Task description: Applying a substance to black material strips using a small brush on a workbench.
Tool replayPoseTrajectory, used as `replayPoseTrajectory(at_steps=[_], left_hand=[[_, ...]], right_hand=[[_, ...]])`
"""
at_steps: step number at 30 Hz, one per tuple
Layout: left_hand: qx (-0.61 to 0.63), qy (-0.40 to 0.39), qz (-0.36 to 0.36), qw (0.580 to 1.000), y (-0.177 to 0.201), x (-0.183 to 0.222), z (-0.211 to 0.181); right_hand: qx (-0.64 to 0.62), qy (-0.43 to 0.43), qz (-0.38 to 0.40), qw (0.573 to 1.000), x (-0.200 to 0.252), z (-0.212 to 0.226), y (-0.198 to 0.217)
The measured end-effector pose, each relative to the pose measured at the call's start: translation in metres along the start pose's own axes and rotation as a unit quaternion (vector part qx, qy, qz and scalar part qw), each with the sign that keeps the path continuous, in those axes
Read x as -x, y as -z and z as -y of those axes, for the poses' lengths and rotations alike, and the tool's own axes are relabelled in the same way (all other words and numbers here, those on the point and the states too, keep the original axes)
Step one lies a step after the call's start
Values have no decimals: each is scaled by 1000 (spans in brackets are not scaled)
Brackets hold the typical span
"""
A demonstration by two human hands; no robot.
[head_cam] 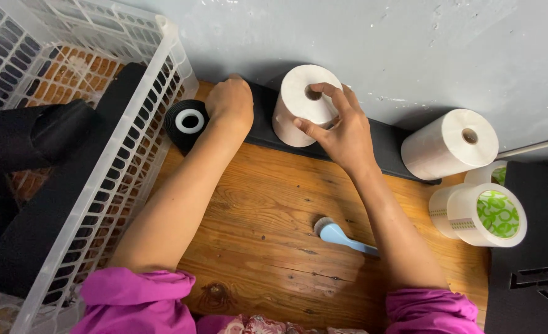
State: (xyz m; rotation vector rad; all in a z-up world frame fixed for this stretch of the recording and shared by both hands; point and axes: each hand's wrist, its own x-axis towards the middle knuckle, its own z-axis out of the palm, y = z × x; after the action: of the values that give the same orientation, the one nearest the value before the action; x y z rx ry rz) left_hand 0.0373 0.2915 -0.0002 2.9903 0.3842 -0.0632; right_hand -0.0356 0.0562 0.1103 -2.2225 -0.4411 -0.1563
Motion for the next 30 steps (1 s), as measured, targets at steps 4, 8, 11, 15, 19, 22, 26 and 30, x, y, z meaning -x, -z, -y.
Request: replayPoseTrajectory(at_steps=[4,8,11,15,19,22,26,30], left_hand=[[42,17,3,999,-23,-25,-2],[33,15,6,999,-12,-20,-3],[56,16,26,998,-12,-23,0],[81,28,50,995,-33,-44,11],[88,42,74,992,11,-12,2],[97,66,74,990,15,-7,8],[123,13,-7,992,18,-2,21],[209,-73,-184,958,58,21,19]], right_hand=[[8,-5,0,1000,-1,-1,0],[2,-3,9,1000,-4,1,-4],[-16,8,14,1000,-9,5,-10],[-54,25,19,998,-16,8,-28],[-48,35,39,997,-23,13,-38],[-39,50,46,997,-27,16,-40],[-45,55,58,996,-27,19,-41],[-44,121,71,989,-30,-3,-53]])
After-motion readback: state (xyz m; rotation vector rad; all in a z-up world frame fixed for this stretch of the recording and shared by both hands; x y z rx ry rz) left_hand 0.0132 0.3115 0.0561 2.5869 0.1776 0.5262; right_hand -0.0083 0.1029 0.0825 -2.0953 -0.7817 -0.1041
